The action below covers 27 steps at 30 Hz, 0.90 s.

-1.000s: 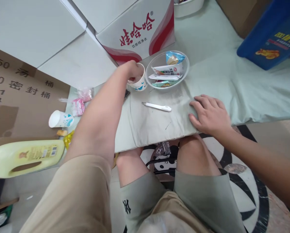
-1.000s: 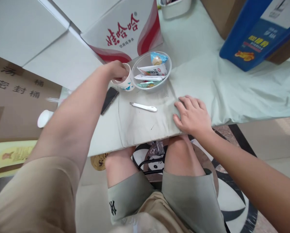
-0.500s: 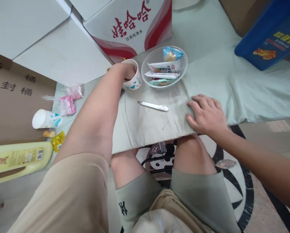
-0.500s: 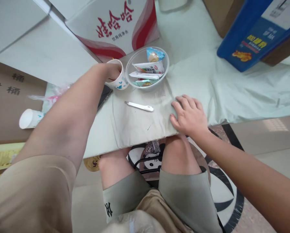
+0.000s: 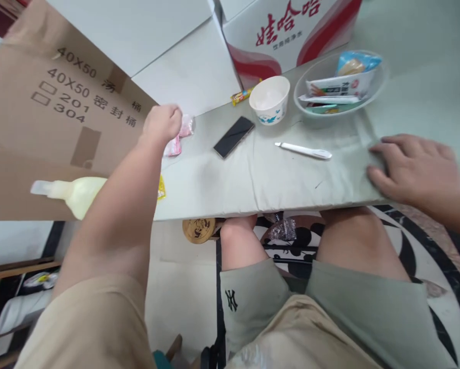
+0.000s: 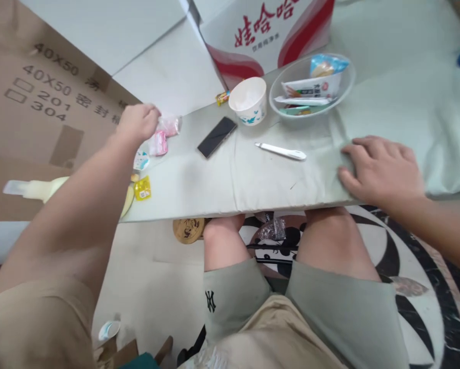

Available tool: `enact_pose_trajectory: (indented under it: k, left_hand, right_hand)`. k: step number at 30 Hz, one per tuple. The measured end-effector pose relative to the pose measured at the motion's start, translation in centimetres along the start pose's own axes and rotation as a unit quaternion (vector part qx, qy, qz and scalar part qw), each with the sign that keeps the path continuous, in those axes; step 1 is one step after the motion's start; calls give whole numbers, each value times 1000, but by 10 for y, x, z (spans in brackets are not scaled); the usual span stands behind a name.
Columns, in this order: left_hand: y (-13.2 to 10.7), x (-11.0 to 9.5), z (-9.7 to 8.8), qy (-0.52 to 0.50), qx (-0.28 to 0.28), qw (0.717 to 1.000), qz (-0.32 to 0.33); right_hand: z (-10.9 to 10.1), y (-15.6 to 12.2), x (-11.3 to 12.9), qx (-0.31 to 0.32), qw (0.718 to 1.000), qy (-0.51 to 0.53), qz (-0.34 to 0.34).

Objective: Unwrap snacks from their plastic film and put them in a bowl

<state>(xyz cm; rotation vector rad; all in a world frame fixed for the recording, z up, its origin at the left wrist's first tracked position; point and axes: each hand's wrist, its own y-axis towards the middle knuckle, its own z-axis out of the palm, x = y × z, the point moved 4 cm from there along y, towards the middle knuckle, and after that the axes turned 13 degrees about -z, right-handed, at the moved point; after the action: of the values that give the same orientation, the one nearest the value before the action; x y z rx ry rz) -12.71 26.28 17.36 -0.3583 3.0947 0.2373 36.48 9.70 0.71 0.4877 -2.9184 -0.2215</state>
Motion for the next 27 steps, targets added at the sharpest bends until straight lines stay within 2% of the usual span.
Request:
enact_pose_trajectory:
  k: [2, 4, 5, 7, 9, 12, 16, 19, 22, 24, 27]
  left_hand:
    - [-11, 60, 4, 52, 24, 993, -99]
    - [-19, 105, 16, 54, 47, 981, -178]
    - [-21, 120, 25, 47, 57, 976, -203]
    - [-20, 139, 46, 38, 71, 971, -224]
    - [-14, 144, 68, 25, 79, 971, -223]
    - [0, 141, 96, -1, 87, 971, -222]
    - [15, 140, 121, -31, 69, 965, -251]
    - [17, 142, 127, -76, 32, 971, -222]
    - [6, 140, 122, -94, 20, 979, -182]
    - [-9, 136, 117, -61, 36, 977, -203]
    - [-42, 121, 110, -10, 96, 970, -222]
  right_hand:
    - [1, 0, -1, 17, 1000, -8, 10]
    - [2, 0, -2, 35, 999, -19, 17]
    - [2, 0, -3, 38, 999, -24, 18]
    - [1, 0, -2, 36, 999, -32, 17]
    - [2, 0, -2, 31, 999, -41, 16]
    - [2, 0, 0, 13, 998, -61, 15]
    - [0, 1, 5, -18, 997, -70, 0]
    - [0, 1, 5, -17, 998, -62, 5]
    - [-1, 2, 5, -10, 999, -49, 12]
    - [-3, 1, 6, -11, 999, -42, 15]
    - [-5, 1, 8, -6, 999, -30, 13]
